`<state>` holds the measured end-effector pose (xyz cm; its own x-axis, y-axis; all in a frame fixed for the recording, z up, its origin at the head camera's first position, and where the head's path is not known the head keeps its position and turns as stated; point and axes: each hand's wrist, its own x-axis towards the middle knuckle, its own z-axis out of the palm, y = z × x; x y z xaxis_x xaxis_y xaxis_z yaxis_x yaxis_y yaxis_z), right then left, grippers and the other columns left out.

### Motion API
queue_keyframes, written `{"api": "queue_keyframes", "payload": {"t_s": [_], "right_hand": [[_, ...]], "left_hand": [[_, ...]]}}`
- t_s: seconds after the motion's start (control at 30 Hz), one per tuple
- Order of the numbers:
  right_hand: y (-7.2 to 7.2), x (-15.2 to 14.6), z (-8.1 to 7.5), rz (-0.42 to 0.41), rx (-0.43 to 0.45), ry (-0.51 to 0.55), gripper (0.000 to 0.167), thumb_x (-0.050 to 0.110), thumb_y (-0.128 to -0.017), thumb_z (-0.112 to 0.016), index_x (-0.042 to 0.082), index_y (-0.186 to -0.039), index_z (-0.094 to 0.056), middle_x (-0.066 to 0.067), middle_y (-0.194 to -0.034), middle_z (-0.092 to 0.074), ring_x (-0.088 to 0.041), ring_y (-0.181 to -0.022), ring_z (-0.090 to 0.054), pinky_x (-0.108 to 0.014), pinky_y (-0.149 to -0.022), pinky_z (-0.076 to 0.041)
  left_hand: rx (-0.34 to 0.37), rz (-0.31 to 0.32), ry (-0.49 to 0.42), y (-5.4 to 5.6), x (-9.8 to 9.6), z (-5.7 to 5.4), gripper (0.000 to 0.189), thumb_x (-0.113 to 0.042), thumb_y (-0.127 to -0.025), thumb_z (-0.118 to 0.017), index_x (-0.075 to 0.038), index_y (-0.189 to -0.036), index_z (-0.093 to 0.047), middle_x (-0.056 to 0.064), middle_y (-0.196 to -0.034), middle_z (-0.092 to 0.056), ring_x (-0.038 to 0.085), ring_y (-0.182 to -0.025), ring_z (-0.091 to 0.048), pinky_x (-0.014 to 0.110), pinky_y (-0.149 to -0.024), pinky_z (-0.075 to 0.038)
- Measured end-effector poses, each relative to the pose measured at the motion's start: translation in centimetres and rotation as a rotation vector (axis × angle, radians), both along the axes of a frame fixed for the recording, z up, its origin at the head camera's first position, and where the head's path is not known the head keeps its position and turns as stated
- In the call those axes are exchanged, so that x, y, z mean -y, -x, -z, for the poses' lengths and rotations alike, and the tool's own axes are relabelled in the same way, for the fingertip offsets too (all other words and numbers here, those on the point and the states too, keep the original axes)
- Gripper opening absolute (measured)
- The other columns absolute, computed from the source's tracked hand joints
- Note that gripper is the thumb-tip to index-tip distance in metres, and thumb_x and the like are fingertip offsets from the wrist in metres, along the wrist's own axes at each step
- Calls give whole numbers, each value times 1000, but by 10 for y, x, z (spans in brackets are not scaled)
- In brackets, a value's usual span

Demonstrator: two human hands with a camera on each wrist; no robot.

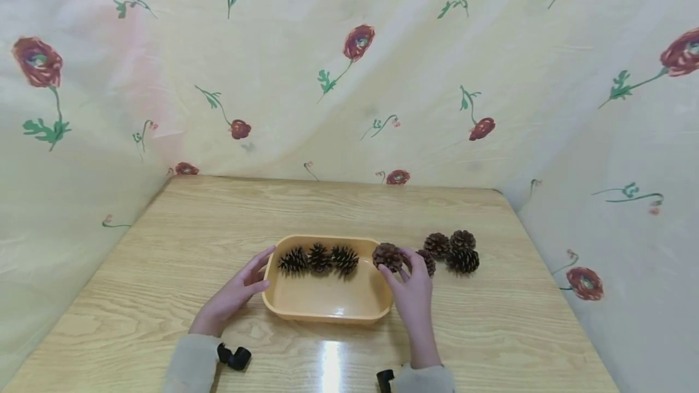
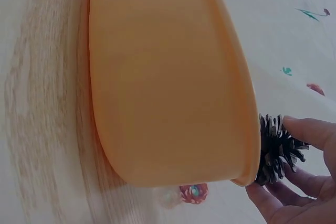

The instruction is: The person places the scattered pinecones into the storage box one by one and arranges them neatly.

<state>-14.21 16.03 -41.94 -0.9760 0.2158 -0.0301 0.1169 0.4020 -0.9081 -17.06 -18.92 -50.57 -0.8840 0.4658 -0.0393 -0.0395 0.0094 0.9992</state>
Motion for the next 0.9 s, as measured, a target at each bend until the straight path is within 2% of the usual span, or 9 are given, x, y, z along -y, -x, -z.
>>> {"api": "queue_keyframes", "payload": {"t_s": [0.33,0.57,0.9], "right_hand": [[3,4,11,-24,-58,19,57,11,-89,-70,0,-138,-43,-20,-147,-39,-37,-138,-38,-42,-111,-39],[3,7,16,-34,-80,42,57,8,-88,-70,-3,-137,-44,-21,-144,-41,-37,-138,-39,-42,-111,-39],[5,11,25,-57,-111,25,54,5,-85,-72,-2,-134,-50,-20,-140,-48,-36,-134,-45,-35,-108,-41]], "left_hand": [[5,-13,2,-2,0,5,69,-10,-97,-55,-31,-154,-22,8,-163,-17,37,-144,-29,53,-115,-29],[-13,-3,6,-2,0,8,70,-9,-98,-54,-27,-156,-19,12,-163,-14,41,-144,-27,55,-115,-28],[-39,14,-19,-6,0,13,70,-9,-97,-54,-24,-156,-18,14,-163,-14,42,-143,-27,54,-114,-30]]}}
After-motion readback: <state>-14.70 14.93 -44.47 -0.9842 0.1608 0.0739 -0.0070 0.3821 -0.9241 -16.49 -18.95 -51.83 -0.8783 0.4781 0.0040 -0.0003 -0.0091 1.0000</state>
